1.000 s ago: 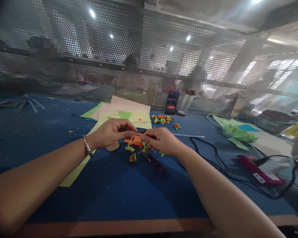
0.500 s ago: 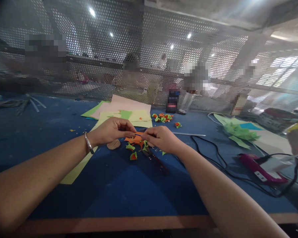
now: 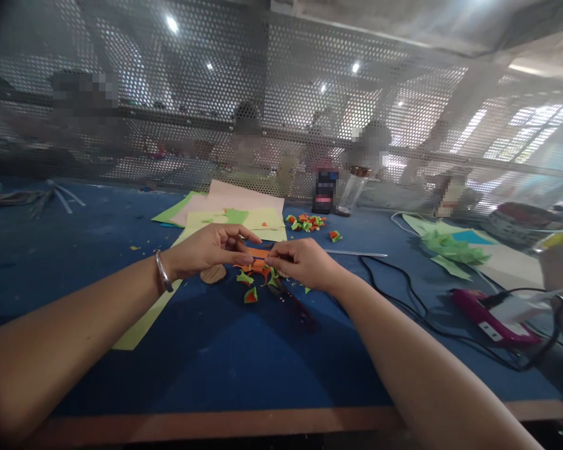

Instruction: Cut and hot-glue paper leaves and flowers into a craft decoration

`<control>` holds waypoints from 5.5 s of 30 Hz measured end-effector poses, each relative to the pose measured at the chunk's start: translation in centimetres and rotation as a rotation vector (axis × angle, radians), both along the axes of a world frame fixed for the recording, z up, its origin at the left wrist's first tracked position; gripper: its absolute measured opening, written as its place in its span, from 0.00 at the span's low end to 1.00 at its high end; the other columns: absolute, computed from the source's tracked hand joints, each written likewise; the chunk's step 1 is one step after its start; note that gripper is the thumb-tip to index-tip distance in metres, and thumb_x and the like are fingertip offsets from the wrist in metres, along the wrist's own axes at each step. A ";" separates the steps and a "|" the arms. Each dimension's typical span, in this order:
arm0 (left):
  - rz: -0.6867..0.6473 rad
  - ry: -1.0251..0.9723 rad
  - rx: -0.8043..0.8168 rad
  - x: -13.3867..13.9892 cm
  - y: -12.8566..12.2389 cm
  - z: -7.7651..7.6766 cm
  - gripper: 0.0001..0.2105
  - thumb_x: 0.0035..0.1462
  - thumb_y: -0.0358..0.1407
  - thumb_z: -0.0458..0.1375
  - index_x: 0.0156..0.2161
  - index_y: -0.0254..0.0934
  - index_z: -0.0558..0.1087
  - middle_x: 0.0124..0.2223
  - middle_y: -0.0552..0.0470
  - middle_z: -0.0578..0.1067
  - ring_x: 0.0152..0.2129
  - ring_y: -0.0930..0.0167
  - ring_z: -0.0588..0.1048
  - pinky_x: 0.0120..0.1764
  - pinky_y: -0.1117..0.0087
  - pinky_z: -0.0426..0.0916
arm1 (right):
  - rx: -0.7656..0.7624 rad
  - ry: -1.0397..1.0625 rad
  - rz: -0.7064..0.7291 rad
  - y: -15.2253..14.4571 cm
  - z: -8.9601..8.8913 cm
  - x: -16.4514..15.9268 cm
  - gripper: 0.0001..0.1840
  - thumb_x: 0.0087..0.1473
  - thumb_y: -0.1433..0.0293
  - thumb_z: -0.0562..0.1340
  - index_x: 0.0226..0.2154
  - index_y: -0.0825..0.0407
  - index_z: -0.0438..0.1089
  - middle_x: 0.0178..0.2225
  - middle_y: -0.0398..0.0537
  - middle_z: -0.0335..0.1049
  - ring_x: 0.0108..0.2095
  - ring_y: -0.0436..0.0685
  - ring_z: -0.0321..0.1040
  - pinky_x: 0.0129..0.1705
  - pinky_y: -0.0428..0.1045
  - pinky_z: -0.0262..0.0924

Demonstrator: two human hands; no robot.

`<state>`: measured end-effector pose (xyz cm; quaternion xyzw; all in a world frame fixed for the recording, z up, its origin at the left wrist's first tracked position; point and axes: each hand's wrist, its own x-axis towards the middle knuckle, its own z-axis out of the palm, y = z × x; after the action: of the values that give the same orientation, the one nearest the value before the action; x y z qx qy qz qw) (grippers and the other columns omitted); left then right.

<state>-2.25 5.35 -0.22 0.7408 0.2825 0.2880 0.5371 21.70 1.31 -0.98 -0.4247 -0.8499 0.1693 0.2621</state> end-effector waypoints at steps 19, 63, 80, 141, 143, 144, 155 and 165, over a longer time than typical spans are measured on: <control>0.084 0.016 -0.031 0.3 0.2 -0.4 0.08 0.49 0.27 0.69 0.35 0.33 0.77 0.32 0.52 0.80 0.29 0.75 0.77 0.38 0.71 0.71 | 0.078 -0.097 -0.011 -0.4 0.2 -0.4 0.15 0.62 0.61 0.60 0.33 0.54 0.76 0.25 0.43 0.69 0.26 0.49 0.61 0.30 0.47 0.50; 0.091 -0.168 -0.173 0.2 -0.3 -0.1 0.22 0.45 0.21 0.69 0.45 0.34 0.69 0.34 0.53 0.79 0.32 0.73 0.77 0.40 0.70 0.69 | 0.066 -0.037 -0.015 -0.5 -0.5 -0.5 0.17 0.64 0.58 0.58 0.35 0.53 0.76 0.26 0.43 0.69 0.26 0.50 0.59 0.29 0.47 0.51; 0.208 -0.337 -0.371 1.2 -1.5 -0.1 0.20 0.47 0.22 0.69 0.43 0.34 0.69 0.36 0.50 0.80 0.31 0.73 0.79 0.40 0.71 0.71 | 0.085 0.005 -0.091 -0.5 -0.1 -0.5 0.17 0.63 0.59 0.57 0.32 0.53 0.73 0.23 0.41 0.67 0.24 0.49 0.58 0.28 0.46 0.51; 0.166 -0.241 -0.448 1.8 -1.8 -0.8 0.12 0.51 0.27 0.67 0.39 0.35 0.70 0.35 0.50 0.81 0.32 0.70 0.81 0.46 0.65 0.72 | 0.285 0.047 -0.016 -1.0 -0.3 -1.4 0.08 0.61 0.69 0.60 0.39 0.52 0.75 0.33 0.46 0.76 0.30 0.50 0.68 0.33 0.45 0.59; 0.166 -0.200 -0.476 1.8 -1.9 -0.6 0.10 0.52 0.28 0.67 0.38 0.35 0.71 0.35 0.49 0.81 0.32 0.70 0.81 0.44 0.66 0.73 | 0.292 0.038 -0.012 -1.1 -0.3 -1.4 0.08 0.61 0.69 0.60 0.39 0.52 0.75 0.34 0.47 0.76 0.31 0.51 0.69 0.34 0.45 0.60; 0.164 -0.182 -0.485 1.8 -1.9 -0.6 0.11 0.51 0.29 0.68 0.38 0.35 0.71 0.35 0.49 0.81 0.31 0.70 0.81 0.43 0.66 0.73 | 0.293 0.036 -0.009 -1.1 -0.3 -1.4 0.08 0.61 0.69 0.60 0.39 0.52 0.75 0.34 0.47 0.76 0.32 0.51 0.69 0.35 0.46 0.60; 0.181 -0.100 -0.464 1.6 -2.1 -0.2 0.10 0.52 0.30 0.66 0.39 0.36 0.72 0.35 0.46 0.81 0.33 0.65 0.82 0.41 0.65 0.74 | 0.300 0.043 0.023 -1.3 -0.1 -1.6 0.08 0.61 0.71 0.61 0.40 0.52 0.76 0.36 0.47 0.78 0.33 0.52 0.71 0.36 0.46 0.61; 0.161 -0.102 -0.474 1.5 -1.9 -0.5 0.12 0.50 0.28 0.68 0.39 0.35 0.72 0.36 0.47 0.81 0.33 0.66 0.82 0.39 0.66 0.74 | 0.285 0.034 0.029 -1.4 -0.1 -1.5 0.09 0.61 0.70 0.61 0.41 0.52 0.77 0.36 0.47 0.78 0.35 0.52 0.72 0.37 0.47 0.62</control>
<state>-0.78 3.43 -0.67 0.5537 0.3730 0.2926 0.6846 20.24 -0.07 -1.10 -0.3678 -0.8669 0.0576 0.3316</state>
